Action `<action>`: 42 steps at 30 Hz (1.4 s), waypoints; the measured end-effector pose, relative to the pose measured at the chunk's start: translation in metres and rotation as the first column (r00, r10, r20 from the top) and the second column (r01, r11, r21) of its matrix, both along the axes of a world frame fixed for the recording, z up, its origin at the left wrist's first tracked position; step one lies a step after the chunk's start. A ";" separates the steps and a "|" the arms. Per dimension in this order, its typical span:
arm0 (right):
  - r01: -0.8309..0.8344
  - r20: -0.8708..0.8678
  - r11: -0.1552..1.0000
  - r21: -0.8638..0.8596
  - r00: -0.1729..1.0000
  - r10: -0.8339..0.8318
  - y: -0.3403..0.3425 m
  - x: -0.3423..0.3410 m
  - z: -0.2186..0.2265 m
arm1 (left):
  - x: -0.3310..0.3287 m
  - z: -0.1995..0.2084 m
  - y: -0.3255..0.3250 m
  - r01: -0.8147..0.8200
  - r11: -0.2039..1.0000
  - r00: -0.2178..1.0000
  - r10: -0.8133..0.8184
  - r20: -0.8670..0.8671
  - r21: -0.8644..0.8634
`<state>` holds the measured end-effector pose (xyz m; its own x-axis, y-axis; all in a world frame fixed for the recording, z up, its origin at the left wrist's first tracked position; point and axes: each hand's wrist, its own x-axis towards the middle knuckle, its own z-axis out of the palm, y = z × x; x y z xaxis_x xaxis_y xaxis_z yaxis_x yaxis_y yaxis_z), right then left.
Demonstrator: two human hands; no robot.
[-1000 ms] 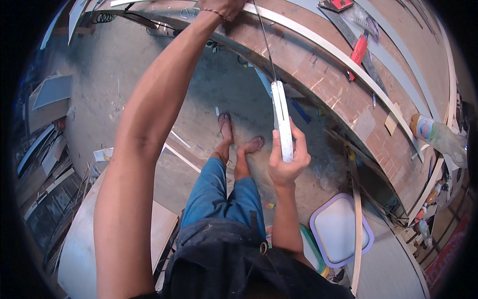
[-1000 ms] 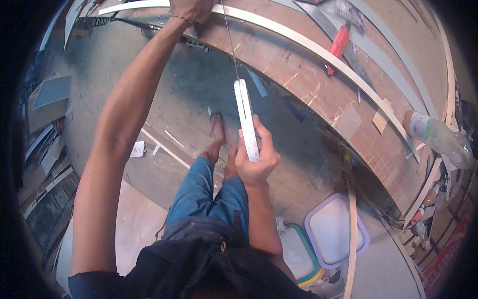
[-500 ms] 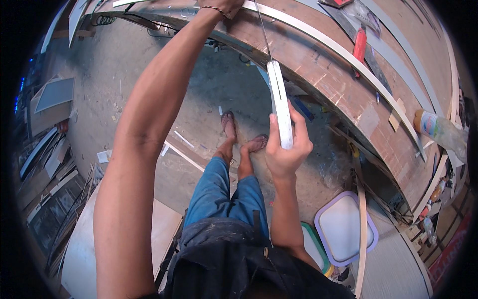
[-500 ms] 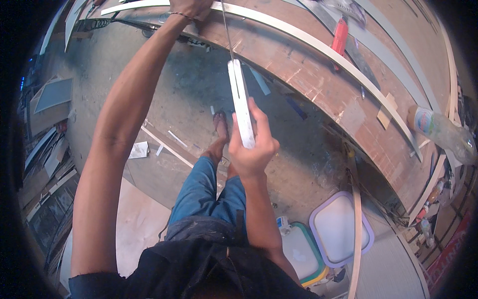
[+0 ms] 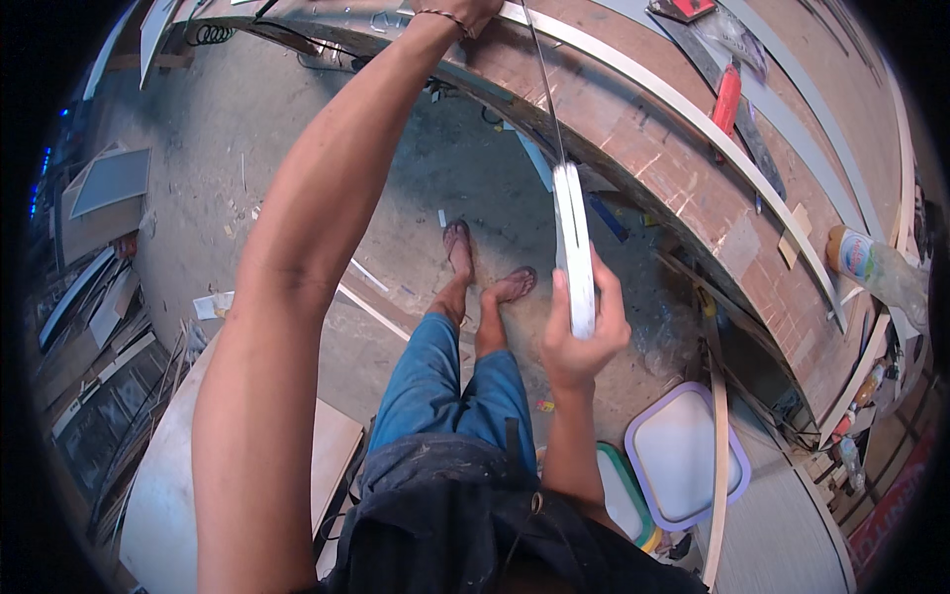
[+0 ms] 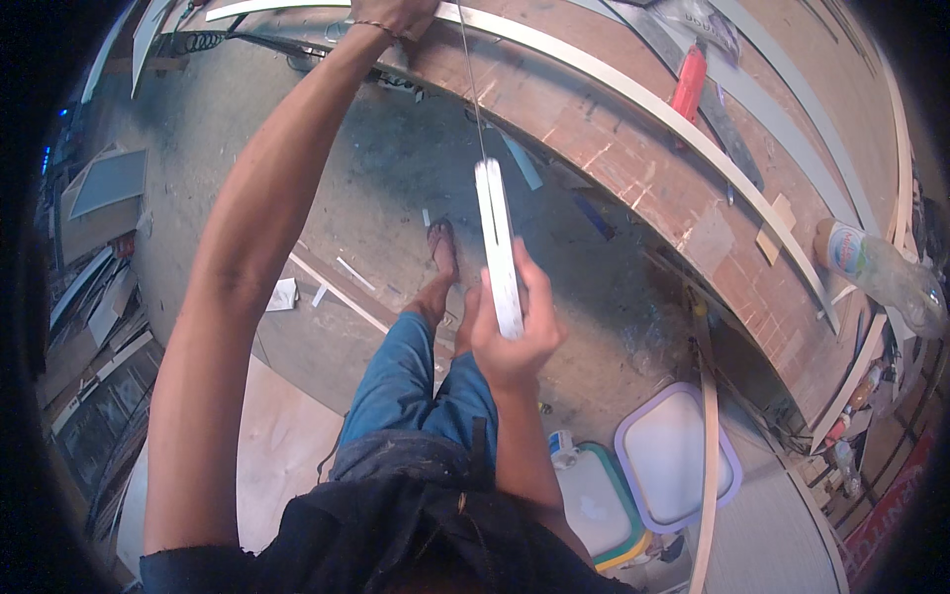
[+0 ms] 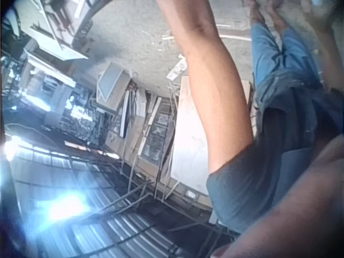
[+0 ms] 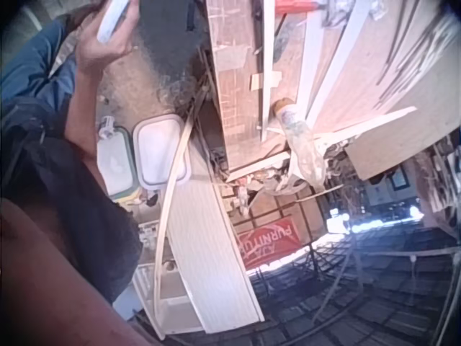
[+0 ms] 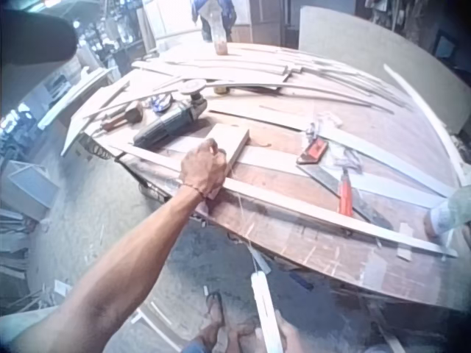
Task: The person cuts a thin wooden strip with a hand saw, then smooths the edges of a white board using an angle grinder. They attach the cut strip to the board using a nail gun, then flip the board and attach another strip to the opposite side.
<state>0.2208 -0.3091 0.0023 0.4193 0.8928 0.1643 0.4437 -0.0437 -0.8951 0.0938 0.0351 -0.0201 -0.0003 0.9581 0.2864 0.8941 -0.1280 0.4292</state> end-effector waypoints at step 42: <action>-0.007 -0.024 0.991 -0.133 1.000 0.004 -0.001 0.008 0.063 | 0.006 -0.002 0.000 -0.072 0.996 0.996 0.075 0.056 -0.060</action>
